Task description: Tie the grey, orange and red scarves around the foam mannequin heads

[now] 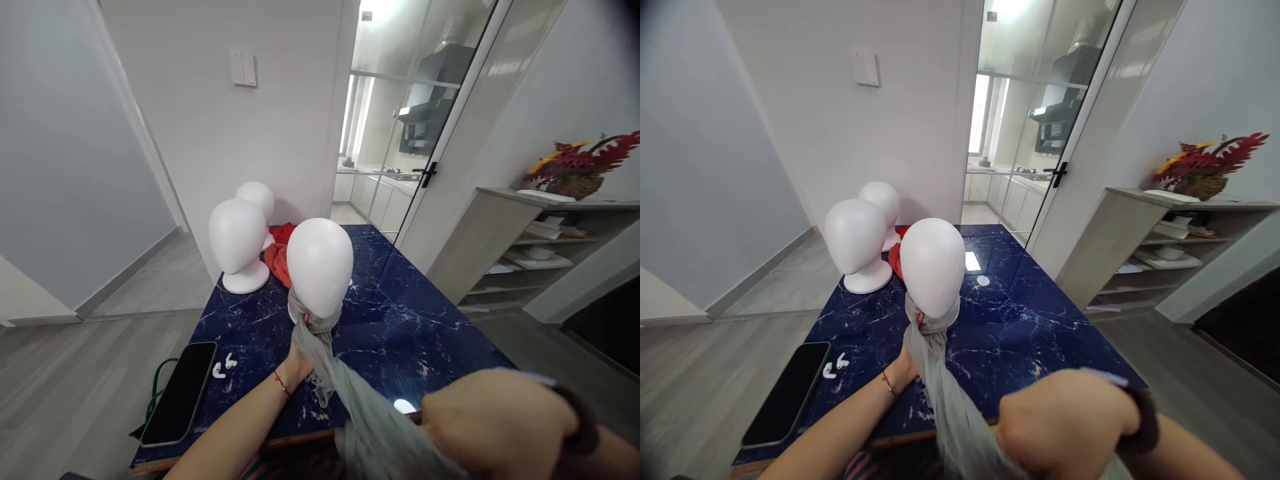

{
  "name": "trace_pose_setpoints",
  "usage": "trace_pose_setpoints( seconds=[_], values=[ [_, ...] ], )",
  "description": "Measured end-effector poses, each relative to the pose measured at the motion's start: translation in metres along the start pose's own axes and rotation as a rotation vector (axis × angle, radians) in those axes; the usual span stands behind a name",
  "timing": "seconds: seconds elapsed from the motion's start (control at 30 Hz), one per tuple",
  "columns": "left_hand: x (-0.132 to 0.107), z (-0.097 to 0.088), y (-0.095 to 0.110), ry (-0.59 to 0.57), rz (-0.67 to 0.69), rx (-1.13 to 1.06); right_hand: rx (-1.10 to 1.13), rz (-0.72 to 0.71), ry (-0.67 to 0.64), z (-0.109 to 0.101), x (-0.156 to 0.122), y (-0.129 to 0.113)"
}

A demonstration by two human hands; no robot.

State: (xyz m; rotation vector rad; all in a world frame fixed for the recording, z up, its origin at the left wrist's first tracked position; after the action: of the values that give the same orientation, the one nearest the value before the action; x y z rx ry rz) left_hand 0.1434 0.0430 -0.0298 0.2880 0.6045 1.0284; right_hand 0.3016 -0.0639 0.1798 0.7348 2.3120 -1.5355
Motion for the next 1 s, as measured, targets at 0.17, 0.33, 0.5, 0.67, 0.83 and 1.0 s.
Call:
trace_pose_setpoints(
  seconds=[0.17, 0.33, 0.5, 0.67, 0.83, 1.0],
  values=[
    [0.003, 0.006, 0.002, 0.032, 0.116, -0.033, -0.395, 0.130, 0.287, -0.104, -0.031, -0.068],
    [0.005, 0.008, 0.001, 0.076, 0.035, -0.023, -0.627, -0.169, 0.725, -0.219, 0.029, -0.135],
    [0.005, 0.003, 0.001, 0.078, 0.012, -0.003, -0.376, -0.280, 0.661, -0.298, 0.138, -0.112],
    [0.003, 0.004, -0.002, 0.102, -0.002, 0.026, -0.292, 0.038, 0.937, -0.339, 0.155, 0.002],
    [0.003, 0.004, -0.002, 0.179, -0.009, 0.032, -0.258, 0.155, 0.992, -0.301, 0.105, 0.110],
    [0.005, 0.004, 0.000, 0.217, 0.025, -0.008, 0.093, 0.037, 1.055, -0.213, 0.026, 0.175]
  ],
)
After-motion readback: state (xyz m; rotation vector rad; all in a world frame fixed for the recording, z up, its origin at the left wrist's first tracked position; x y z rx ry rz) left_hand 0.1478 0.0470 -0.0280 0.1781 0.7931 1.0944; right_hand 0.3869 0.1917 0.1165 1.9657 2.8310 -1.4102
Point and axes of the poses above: each hand's wrist, its own x-axis towards the middle knuckle, its own z-axis out of the palm, y = z × x, the point moved 3 cm from there along x, towards the middle knuckle, and after that the axes turned 11 degrees about x, right-handed, at the moved point
